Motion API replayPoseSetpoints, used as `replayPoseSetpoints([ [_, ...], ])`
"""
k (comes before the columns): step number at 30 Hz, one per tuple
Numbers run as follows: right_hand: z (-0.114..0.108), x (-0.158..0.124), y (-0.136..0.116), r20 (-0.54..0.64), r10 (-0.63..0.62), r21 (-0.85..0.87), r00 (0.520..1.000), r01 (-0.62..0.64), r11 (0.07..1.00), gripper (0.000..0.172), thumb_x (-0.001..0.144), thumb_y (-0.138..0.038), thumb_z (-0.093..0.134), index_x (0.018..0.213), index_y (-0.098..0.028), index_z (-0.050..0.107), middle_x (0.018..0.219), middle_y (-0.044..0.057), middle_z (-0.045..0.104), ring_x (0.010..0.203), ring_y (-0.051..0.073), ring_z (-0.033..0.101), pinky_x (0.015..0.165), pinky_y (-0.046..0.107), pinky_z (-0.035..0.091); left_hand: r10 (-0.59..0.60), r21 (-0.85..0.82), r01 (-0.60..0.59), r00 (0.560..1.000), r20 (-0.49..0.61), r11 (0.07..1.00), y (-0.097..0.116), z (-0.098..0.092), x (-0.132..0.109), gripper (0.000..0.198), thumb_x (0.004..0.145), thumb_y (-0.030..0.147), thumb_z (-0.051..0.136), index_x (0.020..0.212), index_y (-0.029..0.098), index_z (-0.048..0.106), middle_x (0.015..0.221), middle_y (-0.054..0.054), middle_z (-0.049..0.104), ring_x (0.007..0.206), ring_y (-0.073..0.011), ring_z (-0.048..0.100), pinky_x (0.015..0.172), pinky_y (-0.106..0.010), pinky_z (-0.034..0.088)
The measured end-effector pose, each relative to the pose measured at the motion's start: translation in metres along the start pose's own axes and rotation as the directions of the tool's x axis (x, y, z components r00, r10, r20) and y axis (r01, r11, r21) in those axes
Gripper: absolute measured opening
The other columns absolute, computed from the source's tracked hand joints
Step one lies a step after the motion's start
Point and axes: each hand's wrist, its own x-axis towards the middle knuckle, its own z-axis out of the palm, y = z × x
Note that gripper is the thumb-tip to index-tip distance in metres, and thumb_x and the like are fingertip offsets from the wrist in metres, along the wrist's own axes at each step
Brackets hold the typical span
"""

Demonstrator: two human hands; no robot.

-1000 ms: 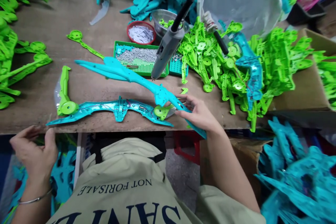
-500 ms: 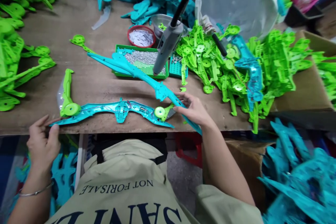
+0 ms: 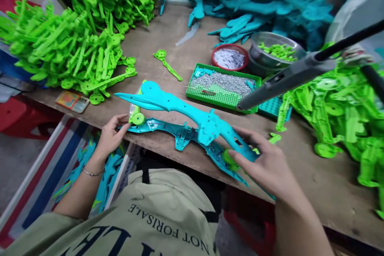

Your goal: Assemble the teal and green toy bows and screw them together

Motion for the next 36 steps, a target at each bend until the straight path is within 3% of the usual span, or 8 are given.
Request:
replayPoseSetpoints([
  [6, 0.013, 0.015, -0.009, 0.081, -0.043, 0.146, 0.996, 0.031, 0.989, 0.051, 0.076, -0.045, 0.073, 0.125, -0.031, 0.067, 0.124, 0.006, 0.072, 0.113, 0.039, 0.068, 0.097, 0.053, 0.057, 0.002, -0.025, -0.002, 1.0, 0.003, 1.0, -0.002, 0.001, 0.002, 0.044, 0.087, 0.044, 0.061, 0.121, 0.016, 0.064, 0.101, -0.009, 0.076, 0.088, -0.0215, 0.073, 0.085, -0.037, 0.057],
  [10, 0.018, 0.014, -0.02, 0.116, -0.04, 0.196, 0.992, 0.016, 0.981, 0.053, 0.077, -0.036, 0.072, 0.128, -0.024, 0.066, 0.129, 0.008, 0.071, 0.118, 0.036, 0.067, 0.104, 0.054, 0.053, 0.023, -0.007, -0.023, 1.0, 0.012, 1.0, -0.002, 0.003, 0.0, 0.046, 0.087, 0.045, 0.061, 0.123, 0.017, 0.064, 0.103, -0.009, 0.076, 0.088, -0.0208, 0.072, 0.086, -0.037, 0.058],
  [19, 0.025, 0.011, -0.017, 0.105, 0.005, 0.205, 0.994, -0.027, 0.978, 0.057, 0.075, -0.028, 0.069, 0.131, -0.02, 0.064, 0.134, 0.01, 0.069, 0.122, 0.031, 0.065, 0.105, 0.048, 0.052, 0.013, 0.025, -0.013, 1.0, -0.001, 1.0, 0.002, 0.01, 0.002, 0.051, 0.084, 0.053, 0.064, 0.122, 0.019, 0.066, 0.099, -0.007, 0.075, 0.078, -0.0199, 0.068, 0.074, -0.036, 0.058],
  [27, 0.026, 0.0, -0.004, 0.094, 0.05, 0.155, 0.994, -0.064, 0.986, 0.057, 0.074, -0.03, 0.069, 0.13, -0.02, 0.064, 0.125, 0.009, 0.073, 0.113, 0.03, 0.069, 0.098, 0.045, 0.055, -0.016, -0.011, 0.016, 1.0, -0.003, 1.0, 0.003, 0.01, 0.001, 0.044, 0.086, 0.052, 0.065, 0.118, 0.022, 0.065, 0.097, -0.004, 0.072, 0.08, -0.0209, 0.066, 0.077, -0.039, 0.058],
  [31, 0.031, 0.0, -0.002, 0.062, 0.03, 0.144, 0.998, -0.039, 0.989, 0.058, 0.074, -0.03, 0.068, 0.131, -0.018, 0.064, 0.128, 0.01, 0.072, 0.114, 0.03, 0.069, 0.101, 0.046, 0.054, -0.024, -0.019, 0.024, 1.0, 0.004, 1.0, 0.003, 0.011, 0.002, 0.045, 0.085, 0.053, 0.065, 0.118, 0.021, 0.064, 0.097, -0.004, 0.071, 0.082, -0.0223, 0.066, 0.08, -0.042, 0.058],
  [36, 0.035, 0.003, -0.004, 0.067, -0.026, 0.082, 0.997, 0.021, 0.996, 0.057, 0.076, -0.03, 0.065, 0.132, -0.02, 0.063, 0.127, 0.009, 0.072, 0.112, 0.03, 0.07, 0.099, 0.045, 0.055, -0.026, 0.0, 0.026, 0.999, -0.026, 1.0, 0.001, 0.014, 0.004, 0.049, 0.081, 0.051, 0.066, 0.118, 0.018, 0.065, 0.092, -0.004, 0.072, 0.074, -0.0178, 0.064, 0.074, -0.036, 0.057],
])
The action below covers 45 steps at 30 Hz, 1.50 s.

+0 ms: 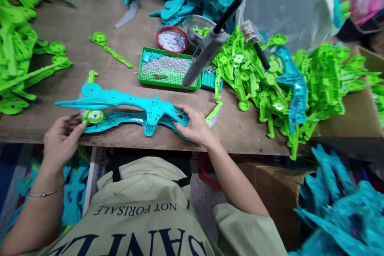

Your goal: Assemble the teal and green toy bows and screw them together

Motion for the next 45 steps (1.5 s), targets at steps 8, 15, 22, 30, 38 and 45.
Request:
replayPoseSetpoints([
  [8, 0.006, 0.0, 0.008, 0.092, -0.088, -0.08, 0.992, 0.095, 0.992, 0.052, 0.082, -0.037, 0.064, 0.132, -0.024, 0.063, 0.122, 0.009, 0.074, 0.106, 0.032, 0.071, 0.094, 0.047, 0.058, 0.036, -0.034, -0.035, 0.999, 0.021, 0.999, 0.0, 0.002, -0.001, 0.042, 0.084, 0.036, 0.06, 0.122, 0.019, 0.066, 0.109, -0.007, 0.076, 0.101, -0.0232, 0.071, 0.089, -0.036, 0.057],
  [15, 0.01, 0.005, 0.023, 0.103, -0.11, -0.164, 0.989, 0.126, 0.978, 0.052, 0.084, -0.047, 0.063, 0.13, -0.023, 0.064, 0.112, 0.013, 0.074, 0.1, 0.035, 0.07, 0.088, 0.052, 0.057, -0.04, -0.21, 0.059, 0.995, 0.095, 0.976, -0.006, -0.004, -0.001, 0.046, 0.088, 0.032, 0.054, 0.13, 0.015, 0.061, 0.106, -0.009, 0.077, 0.097, -0.0214, 0.072, 0.091, -0.036, 0.056],
  [22, 0.008, 0.009, 0.024, 0.148, -0.127, -0.168, 0.981, 0.152, 0.974, 0.05, 0.086, -0.048, 0.062, 0.13, -0.025, 0.065, 0.109, 0.012, 0.075, 0.094, 0.034, 0.072, 0.083, 0.049, 0.058, -0.051, -0.341, 0.098, 0.988, 0.145, 0.935, -0.009, -0.007, 0.002, 0.041, 0.087, 0.026, 0.054, 0.125, 0.015, 0.062, 0.11, -0.011, 0.077, 0.107, -0.0234, 0.072, 0.096, -0.038, 0.055],
  [30, 0.009, 0.014, 0.024, 0.21, -0.125, -0.249, 0.97, 0.177, 0.952, 0.054, 0.087, -0.053, 0.056, 0.128, -0.019, 0.068, 0.111, 0.013, 0.076, 0.098, 0.033, 0.073, 0.085, 0.044, 0.059, -0.074, -0.404, 0.13, 0.986, 0.152, 0.905, -0.016, -0.006, 0.004, 0.037, 0.085, 0.021, 0.054, 0.12, 0.017, 0.065, 0.11, -0.01, 0.078, 0.104, -0.0216, 0.072, 0.096, -0.037, 0.051],
  [38, 0.007, 0.012, 0.02, 0.238, -0.178, -0.248, 0.955, 0.237, 0.939, 0.066, 0.087, -0.065, 0.058, 0.134, -0.02, 0.064, 0.119, 0.014, 0.074, 0.109, 0.035, 0.07, 0.091, 0.05, 0.058, -0.114, -0.376, 0.098, 0.993, -0.022, 0.922, -0.004, -0.023, 0.017, 0.031, 0.086, 0.026, 0.054, 0.113, 0.017, 0.065, 0.109, -0.01, 0.076, 0.097, -0.0197, 0.072, 0.088, -0.036, 0.056],
  [45, 0.0, -0.019, -0.039, -0.011, -0.078, -0.018, 0.997, 0.078, 0.997, 0.037, 0.091, -0.053, 0.062, 0.107, -0.021, 0.074, 0.1, 0.01, 0.077, 0.091, 0.026, 0.073, 0.083, 0.041, 0.059, 0.352, -0.17, -0.32, 0.912, 0.21, 0.932, 0.084, 0.014, 0.038, 0.028, 0.091, 0.024, 0.053, 0.115, 0.016, 0.065, 0.112, -0.01, 0.075, 0.102, -0.0194, 0.07, 0.093, -0.034, 0.054],
])
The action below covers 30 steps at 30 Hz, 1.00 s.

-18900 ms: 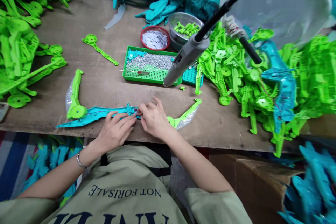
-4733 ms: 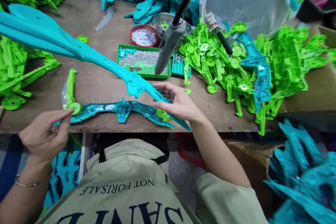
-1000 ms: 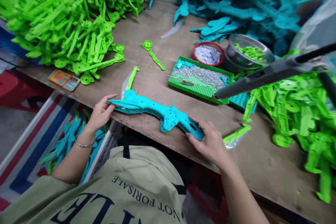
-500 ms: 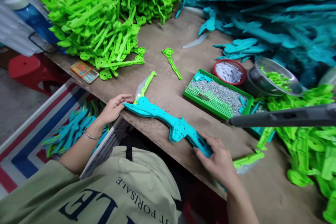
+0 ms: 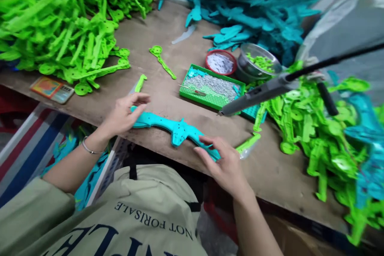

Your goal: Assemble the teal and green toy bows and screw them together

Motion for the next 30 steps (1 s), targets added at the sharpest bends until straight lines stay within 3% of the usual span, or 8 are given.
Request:
replayPoseSetpoints([
  [3, 0.022, -0.015, -0.021, 0.239, 0.2, 0.382, 0.95, -0.281, 0.88, 0.035, 0.088, -0.053, 0.066, 0.097, -0.02, 0.075, 0.083, 0.006, 0.076, 0.072, 0.019, 0.07, 0.067, 0.032, 0.058, 0.062, 0.066, -0.091, 0.932, 0.357, 0.994, 0.024, 0.034, 0.033, 0.032, 0.092, 0.025, 0.053, 0.121, 0.018, 0.064, 0.113, -0.01, 0.075, 0.102, -0.0211, 0.07, 0.091, -0.034, 0.052],
  [6, 0.06, -0.025, -0.026, 0.462, 0.338, 0.682, 0.82, -0.572, 0.456, 0.043, 0.077, -0.053, 0.078, 0.099, -0.017, 0.073, 0.084, 0.006, 0.076, 0.068, 0.015, 0.069, 0.066, 0.029, 0.057, -0.076, 0.169, -0.041, 0.776, 0.627, 0.985, 0.029, 0.063, 0.064, 0.046, 0.088, 0.032, 0.062, 0.13, 0.014, 0.059, 0.106, -0.011, 0.075, 0.095, -0.0226, 0.069, 0.083, -0.032, 0.051],
  [9, 0.092, -0.025, -0.027, 0.469, 0.461, 0.844, 0.753, -0.536, 0.016, 0.042, 0.069, -0.048, 0.087, 0.095, -0.018, 0.072, 0.099, 0.007, 0.078, 0.085, 0.017, 0.074, 0.085, 0.032, 0.059, -0.139, 0.18, -0.01, 0.589, 0.796, 0.984, 0.02, 0.08, 0.082, 0.051, 0.079, 0.031, 0.071, 0.125, 0.011, 0.063, 0.094, -0.007, 0.074, 0.084, -0.0197, 0.066, 0.073, -0.027, 0.047],
  [10, 0.099, -0.023, -0.027, 0.453, 0.489, 0.874, 0.746, -0.479, -0.079, 0.04, 0.068, -0.047, 0.088, 0.092, -0.019, 0.073, 0.103, 0.007, 0.077, 0.093, 0.018, 0.074, 0.092, 0.034, 0.057, -0.13, 0.165, -0.013, 0.553, 0.823, 0.986, 0.017, 0.082, 0.085, 0.049, 0.077, 0.032, 0.073, 0.121, 0.012, 0.065, 0.092, -0.005, 0.073, 0.082, -0.0187, 0.064, 0.072, -0.026, 0.046],
  [12, 0.106, -0.018, -0.03, 0.419, 0.517, 0.907, 0.746, -0.376, -0.19, 0.038, 0.065, -0.045, 0.09, 0.089, -0.019, 0.075, 0.103, 0.006, 0.077, 0.101, 0.02, 0.073, 0.104, 0.037, 0.053, -0.099, 0.136, -0.03, 0.533, 0.84, 0.99, 0.011, 0.085, 0.086, 0.044, 0.074, 0.034, 0.075, 0.113, 0.015, 0.069, 0.088, -0.003, 0.07, 0.08, -0.0175, 0.062, 0.07, -0.026, 0.044],
  [17, 0.112, -0.007, -0.037, 0.364, 0.573, 0.931, 0.734, -0.272, -0.244, 0.037, 0.061, -0.041, 0.093, 0.085, -0.018, 0.076, 0.092, 0.003, 0.077, 0.092, 0.018, 0.073, 0.105, 0.04, 0.052, -0.079, 0.078, 0.023, 0.52, 0.851, 0.997, 0.005, 0.086, 0.081, 0.042, 0.071, 0.034, 0.075, 0.109, 0.016, 0.068, 0.081, 0.001, 0.064, 0.075, -0.0153, 0.057, 0.067, -0.025, 0.042],
  [26, 0.121, 0.006, -0.038, 0.328, 0.645, 0.945, 0.69, -0.241, -0.223, 0.053, 0.045, -0.047, 0.096, 0.081, -0.017, 0.072, 0.078, 0.0, 0.074, 0.072, 0.014, 0.071, 0.079, 0.033, 0.06, -0.095, 0.021, 0.15, 0.505, 0.858, 0.988, 0.007, 0.081, 0.082, 0.056, 0.068, 0.044, 0.075, 0.114, 0.015, 0.06, 0.087, -0.001, 0.062, 0.083, -0.018, 0.058, 0.073, -0.029, 0.047],
  [30, 0.122, 0.011, -0.037, 0.288, 0.646, 0.958, 0.707, -0.221, -0.185, 0.058, 0.046, -0.048, 0.096, 0.087, -0.017, 0.071, 0.079, 0.0, 0.074, 0.072, 0.015, 0.071, 0.081, 0.034, 0.061, -0.099, 0.043, 0.122, 0.497, 0.862, 0.992, 0.013, 0.082, 0.081, 0.048, 0.066, 0.053, 0.076, 0.095, 0.018, 0.061, 0.081, 0.0, 0.061, 0.076, -0.0172, 0.055, 0.066, -0.028, 0.043],
])
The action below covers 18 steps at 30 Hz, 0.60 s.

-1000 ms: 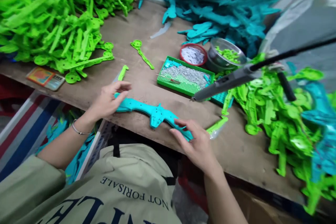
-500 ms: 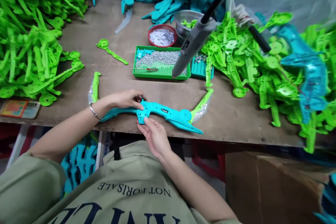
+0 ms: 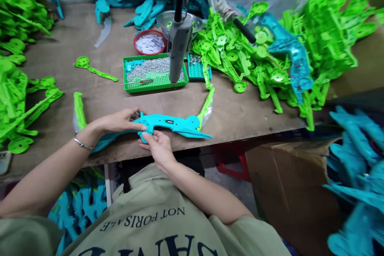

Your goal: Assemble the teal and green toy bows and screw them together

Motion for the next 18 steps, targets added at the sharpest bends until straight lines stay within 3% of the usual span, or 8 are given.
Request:
replayPoseSetpoints([
  [5, -0.004, 0.001, -0.004, 0.039, 0.04, -0.046, 0.998, -0.039, 0.998, 0.053, 0.051, -0.048, 0.095, 0.088, -0.018, 0.072, 0.087, 0.002, 0.076, 0.076, 0.014, 0.072, 0.08, 0.029, 0.061, -0.04, -0.114, 0.051, 0.995, 0.095, 0.992, 0.003, 0.004, 0.005, 0.044, 0.061, 0.052, 0.081, 0.076, 0.019, 0.056, 0.064, 0.004, 0.052, 0.061, -0.0135, 0.046, 0.055, -0.026, 0.035],
  [8, -0.018, -0.01, -0.03, 0.187, 0.203, -0.291, 0.961, -0.144, 0.946, 0.049, 0.06, -0.055, 0.089, 0.085, -0.017, 0.072, 0.088, 0.005, 0.076, 0.074, 0.016, 0.074, 0.071, 0.029, 0.061, -0.043, -0.158, 0.059, 0.993, 0.107, 0.986, 0.002, 0.002, 0.008, 0.043, 0.058, 0.047, 0.083, 0.08, 0.019, 0.059, 0.067, 0.003, 0.057, 0.063, -0.0141, 0.05, 0.058, -0.026, 0.039],
  [10, -0.03, -0.017, -0.061, 0.289, 0.314, -0.553, 0.905, -0.11, 0.826, 0.047, 0.067, -0.058, 0.084, 0.081, -0.015, 0.072, 0.079, 0.006, 0.075, 0.067, 0.015, 0.072, 0.064, 0.027, 0.059, -0.041, -0.144, 0.056, 0.994, 0.105, 0.988, 0.002, 0.0, 0.009, 0.042, 0.058, 0.044, 0.083, 0.082, 0.018, 0.061, 0.07, 0.003, 0.06, 0.066, -0.0149, 0.052, 0.061, -0.026, 0.041],
  [11, -0.036, -0.019, -0.08, 0.327, 0.288, -0.641, 0.9, -0.012, 0.767, 0.044, 0.071, -0.057, 0.08, 0.082, -0.015, 0.073, 0.076, 0.005, 0.074, 0.066, 0.014, 0.07, 0.064, 0.026, 0.057, -0.043, -0.132, 0.056, 0.994, 0.103, 0.99, 0.001, -0.002, 0.009, 0.042, 0.058, 0.044, 0.083, 0.083, 0.018, 0.062, 0.071, 0.002, 0.061, 0.068, -0.0153, 0.053, 0.061, -0.026, 0.042],
  [13, -0.044, -0.014, -0.116, 0.354, 0.043, -0.713, 0.934, 0.24, 0.659, 0.038, 0.08, -0.051, 0.073, 0.093, -0.015, 0.074, 0.084, 0.005, 0.076, 0.073, 0.014, 0.069, 0.07, 0.027, 0.056, -0.044, -0.11, 0.055, 0.994, 0.1, 0.992, 0.001, -0.003, 0.009, 0.043, 0.058, 0.044, 0.084, 0.085, 0.018, 0.063, 0.074, 0.001, 0.063, 0.07, -0.0165, 0.056, 0.061, -0.026, 0.042],
  [15, -0.049, 0.0, -0.145, 0.355, -0.155, -0.818, 0.922, 0.386, 0.425, 0.034, 0.081, -0.043, 0.072, 0.101, -0.016, 0.075, 0.098, 0.007, 0.077, 0.083, 0.015, 0.068, 0.076, 0.028, 0.054, -0.044, -0.095, 0.053, 0.994, 0.099, 0.994, 0.002, -0.004, 0.008, 0.045, 0.058, 0.045, 0.084, 0.087, 0.018, 0.064, 0.077, 0.0, 0.065, 0.071, -0.0177, 0.058, 0.062, -0.027, 0.043],
  [16, -0.05, 0.01, -0.155, 0.373, -0.121, -0.862, 0.92, 0.392, 0.322, 0.034, 0.079, -0.04, 0.074, 0.102, -0.015, 0.075, 0.1, 0.007, 0.077, 0.085, 0.016, 0.068, 0.077, 0.028, 0.053, -0.046, -0.088, 0.054, 0.994, 0.097, 0.995, 0.002, -0.003, 0.007, 0.045, 0.058, 0.045, 0.084, 0.088, 0.018, 0.064, 0.078, 0.0, 0.065, 0.072, -0.0182, 0.059, 0.062, -0.027, 0.043],
  [18, -0.051, 0.03, -0.163, 0.398, 0.111, -0.905, 0.91, 0.371, 0.209, 0.033, 0.076, -0.038, 0.076, 0.1, -0.015, 0.077, 0.101, 0.007, 0.078, 0.087, 0.018, 0.067, 0.078, 0.028, 0.051, -0.05, -0.076, 0.057, 0.995, 0.092, 0.995, 0.003, -0.003, 0.007, 0.046, 0.057, 0.044, 0.084, 0.09, 0.018, 0.065, 0.079, -0.001, 0.067, 0.073, -0.0188, 0.06, 0.064, -0.028, 0.045],
])
